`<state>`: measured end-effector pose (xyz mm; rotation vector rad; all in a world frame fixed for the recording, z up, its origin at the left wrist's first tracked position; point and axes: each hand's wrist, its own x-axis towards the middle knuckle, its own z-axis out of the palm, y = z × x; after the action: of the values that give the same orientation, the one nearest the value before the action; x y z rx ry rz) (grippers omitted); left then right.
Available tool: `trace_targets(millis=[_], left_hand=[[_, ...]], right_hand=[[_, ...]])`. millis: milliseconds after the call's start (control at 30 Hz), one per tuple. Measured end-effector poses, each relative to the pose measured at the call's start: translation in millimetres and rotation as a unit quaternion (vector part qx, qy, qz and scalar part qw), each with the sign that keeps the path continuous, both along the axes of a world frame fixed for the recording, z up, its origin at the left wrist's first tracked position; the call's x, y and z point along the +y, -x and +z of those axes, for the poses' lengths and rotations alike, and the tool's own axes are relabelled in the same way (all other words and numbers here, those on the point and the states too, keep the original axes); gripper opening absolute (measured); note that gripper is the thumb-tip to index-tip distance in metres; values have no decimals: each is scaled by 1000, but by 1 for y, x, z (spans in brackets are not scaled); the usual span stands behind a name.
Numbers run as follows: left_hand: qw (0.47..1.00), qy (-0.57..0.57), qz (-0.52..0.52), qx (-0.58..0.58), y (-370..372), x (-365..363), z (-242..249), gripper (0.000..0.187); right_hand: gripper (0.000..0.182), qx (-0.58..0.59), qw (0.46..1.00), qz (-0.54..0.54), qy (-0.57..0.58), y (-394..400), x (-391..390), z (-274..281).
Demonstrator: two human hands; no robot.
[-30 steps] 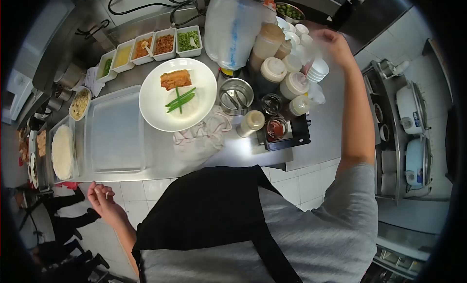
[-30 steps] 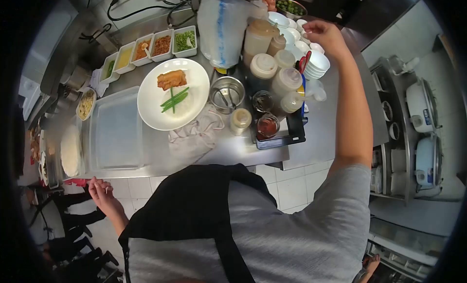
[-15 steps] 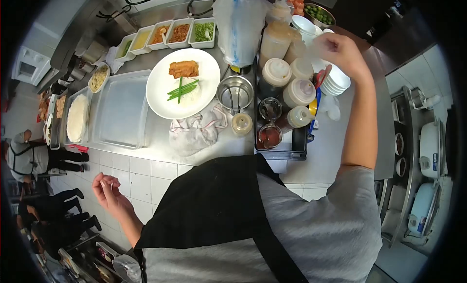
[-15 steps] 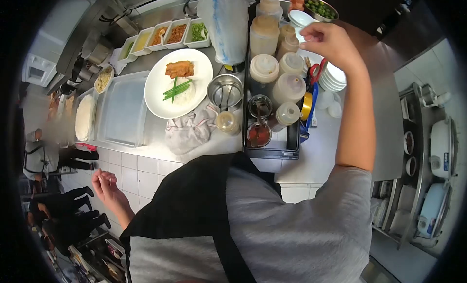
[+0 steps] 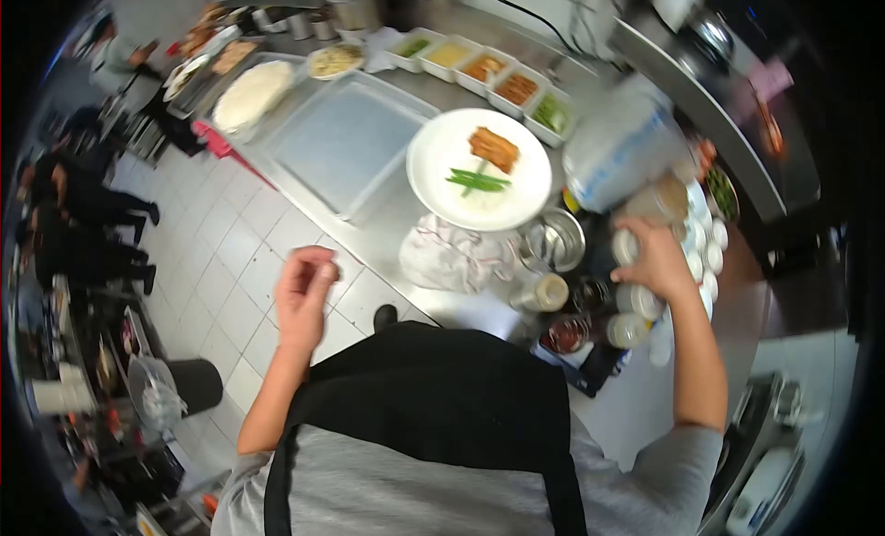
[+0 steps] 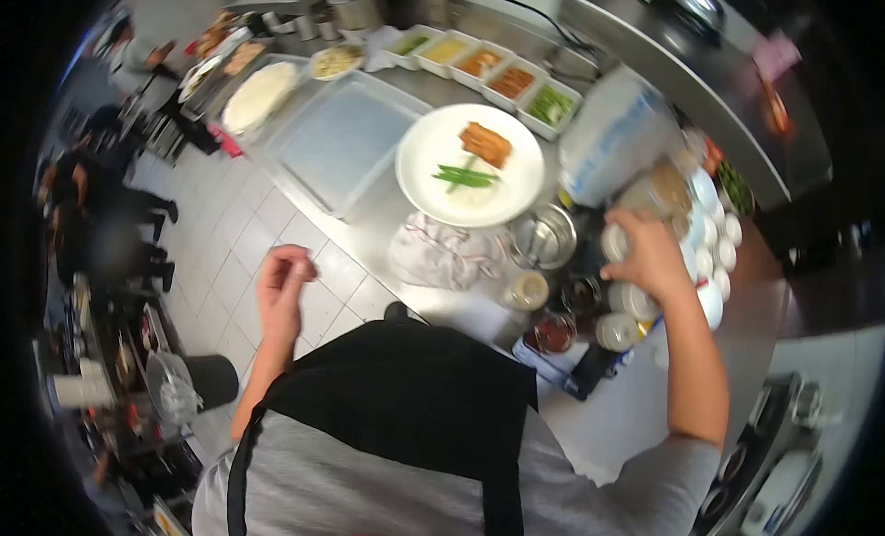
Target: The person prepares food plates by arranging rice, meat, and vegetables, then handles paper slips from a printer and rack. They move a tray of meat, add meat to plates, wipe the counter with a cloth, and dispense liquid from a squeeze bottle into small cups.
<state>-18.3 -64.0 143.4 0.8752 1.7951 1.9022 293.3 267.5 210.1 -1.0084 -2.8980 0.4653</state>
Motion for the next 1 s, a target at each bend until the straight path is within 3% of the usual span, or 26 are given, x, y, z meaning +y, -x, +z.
trace_targets(millis=[100,200,267,333,400,433,467,600,733,833,867,933,1000], left_hand=[[993,88,-27,70,-1,-1,-11,11],[982,76,-122,125,4,8,-4,19],[977,61,-159,127,6,22,-13,24],[949,102,-291,64,6,38,-4,43],[921,67,-376,81,-1,61,-1,55],[906,27,-406,114,-5,76,-2,63],[887,-12,-438,147,-9,90,-4,70],[814,-154,-504,245,-29,122,26,102],[795,-207,-525,220,-36,114,38,105],[769,-160,-613,-82,-19,105,23,91],[770,-160,-608,-107,-7,101,14,77],[764,-165,-601,-166,8,90,-1,71],[759,-124,-602,-213,22,80,1,71]], right_hand=[[62,35,999,22,-24,3,-3,-2],[66,66,996,-16,-57,1,-10,7],[66,74,995,-30,-66,-2,-17,24],[67,100,993,-33,-49,-4,-32,49],[78,88,994,12,-62,-12,-48,80],[59,49,992,-20,-115,7,-92,120],[67,58,983,14,-171,4,-99,130],[65,131,986,14,-99,24,-145,176],[61,245,964,97,-47,64,-167,175],[57,354,922,153,-27,102,-180,132],[77,416,900,127,-19,112,-171,100],[118,487,872,40,-21,133,-169,45],[129,584,802,-21,122,177,-194,17]])
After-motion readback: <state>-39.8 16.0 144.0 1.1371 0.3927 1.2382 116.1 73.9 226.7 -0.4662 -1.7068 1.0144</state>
